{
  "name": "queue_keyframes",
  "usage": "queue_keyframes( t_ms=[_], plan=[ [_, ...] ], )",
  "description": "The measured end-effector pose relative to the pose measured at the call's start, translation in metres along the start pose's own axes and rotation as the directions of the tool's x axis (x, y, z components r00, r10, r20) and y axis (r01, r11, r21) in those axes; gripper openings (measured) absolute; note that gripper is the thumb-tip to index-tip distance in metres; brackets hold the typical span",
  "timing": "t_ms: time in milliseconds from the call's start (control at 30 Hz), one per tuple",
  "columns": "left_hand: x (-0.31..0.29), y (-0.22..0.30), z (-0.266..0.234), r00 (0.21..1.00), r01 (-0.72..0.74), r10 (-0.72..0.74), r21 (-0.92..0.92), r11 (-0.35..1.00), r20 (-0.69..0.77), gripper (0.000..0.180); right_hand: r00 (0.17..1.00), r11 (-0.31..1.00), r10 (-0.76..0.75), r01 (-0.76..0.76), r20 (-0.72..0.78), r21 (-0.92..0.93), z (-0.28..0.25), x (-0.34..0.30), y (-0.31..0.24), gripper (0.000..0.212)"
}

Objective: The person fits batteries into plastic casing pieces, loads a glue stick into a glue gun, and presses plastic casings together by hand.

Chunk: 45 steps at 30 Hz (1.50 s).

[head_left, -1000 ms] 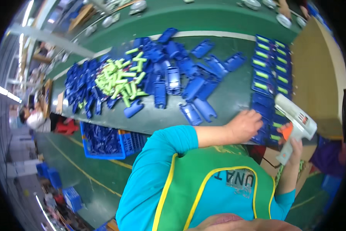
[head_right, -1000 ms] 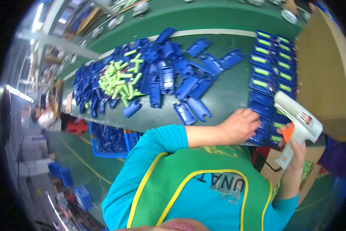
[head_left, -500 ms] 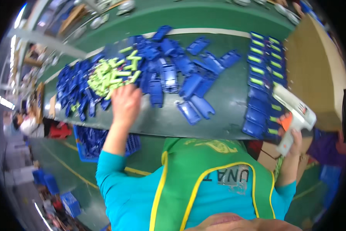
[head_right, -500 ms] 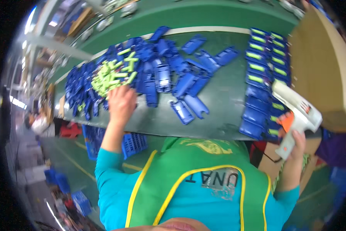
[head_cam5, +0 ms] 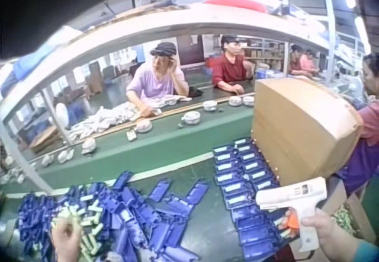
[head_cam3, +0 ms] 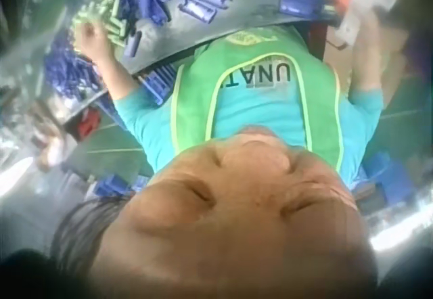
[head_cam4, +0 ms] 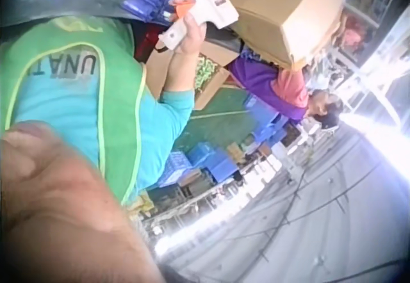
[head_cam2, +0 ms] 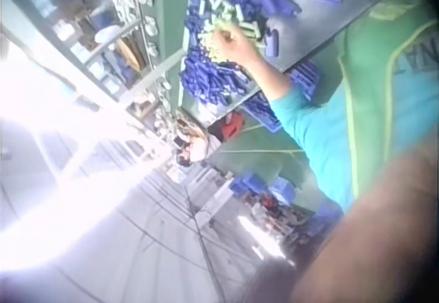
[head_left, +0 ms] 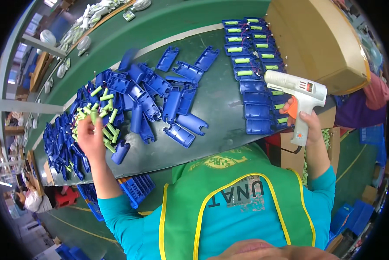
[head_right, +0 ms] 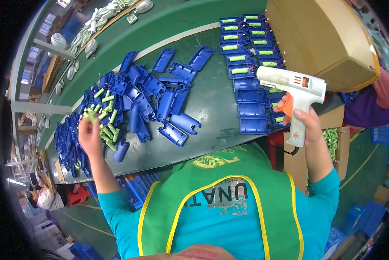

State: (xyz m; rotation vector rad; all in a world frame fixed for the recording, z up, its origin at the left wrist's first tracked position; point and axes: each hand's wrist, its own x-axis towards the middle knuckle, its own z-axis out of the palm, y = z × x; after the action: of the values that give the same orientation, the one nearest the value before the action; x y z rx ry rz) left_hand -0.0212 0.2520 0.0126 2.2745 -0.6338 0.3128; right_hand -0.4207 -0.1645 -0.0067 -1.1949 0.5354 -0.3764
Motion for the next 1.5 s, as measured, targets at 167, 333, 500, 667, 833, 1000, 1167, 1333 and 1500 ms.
queue_keyframes(
  t_ms=[167, 333, 500, 667, 833, 1000, 1167, 1333, 1500],
  plan=[
    [0.024, 0.033, 0.012, 0.996, -0.034, -0.029, -0.635, 0.772, -0.088, 0.018, 0.998, 0.996, 0.07, -0.07, 0.007, -0.058, -0.003, -0.004, 0.002, 0.055],
    [0.051, 0.057, 0.055, 0.926, 0.271, 0.095, -0.816, 0.511, 0.366, 0.022, 0.992, 0.987, 0.121, -0.118, 0.022, -0.109, -0.001, 0.0, 0.004, 0.052],
    [0.051, 0.111, 0.089, 0.763, 0.304, 0.223, -0.641, 0.704, 0.607, 0.033, 0.988, 0.98, 0.147, -0.141, 0.039, -0.14, 0.0, 0.006, 0.006, 0.05],
    [0.054, 0.135, 0.136, 0.606, 0.323, 0.361, -0.633, 0.703, 0.709, 0.039, 0.984, 0.975, 0.174, -0.166, 0.039, -0.145, -0.001, 0.007, 0.009, 0.05],
    [0.047, 0.162, 0.156, 0.719, -0.07, 0.337, -0.418, 0.906, 0.608, 0.032, 0.987, 0.978, 0.16, -0.154, 0.029, -0.143, -0.003, 0.009, 0.011, 0.053],
    [0.059, 0.167, 0.162, 0.544, -0.156, 0.229, -0.171, 0.973, 0.807, 0.028, 0.989, 0.981, 0.144, -0.138, 0.032, -0.133, -0.006, 0.007, 0.008, 0.058],
    [0.041, 0.176, 0.163, 0.653, -0.07, 0.361, -0.422, 0.904, 0.665, 0.019, 0.993, 0.986, 0.119, -0.118, -0.002, -0.115, -0.007, 0.003, 0.007, 0.062],
    [0.035, 0.147, 0.197, 0.59, -0.582, 0.566, -0.183, 0.792, 0.576, 0.016, 0.995, 0.99, 0.104, -0.104, 0.003, -0.091, -0.001, 0.003, 0.006, 0.068],
    [0.03, 0.168, 0.177, 0.638, 0.163, 0.398, -0.62, 0.767, 0.659, 0.022, 0.998, 0.999, 0.038, -0.039, -0.049, -0.012, 0.009, -0.004, 0.014, 0.07]
  ],
)
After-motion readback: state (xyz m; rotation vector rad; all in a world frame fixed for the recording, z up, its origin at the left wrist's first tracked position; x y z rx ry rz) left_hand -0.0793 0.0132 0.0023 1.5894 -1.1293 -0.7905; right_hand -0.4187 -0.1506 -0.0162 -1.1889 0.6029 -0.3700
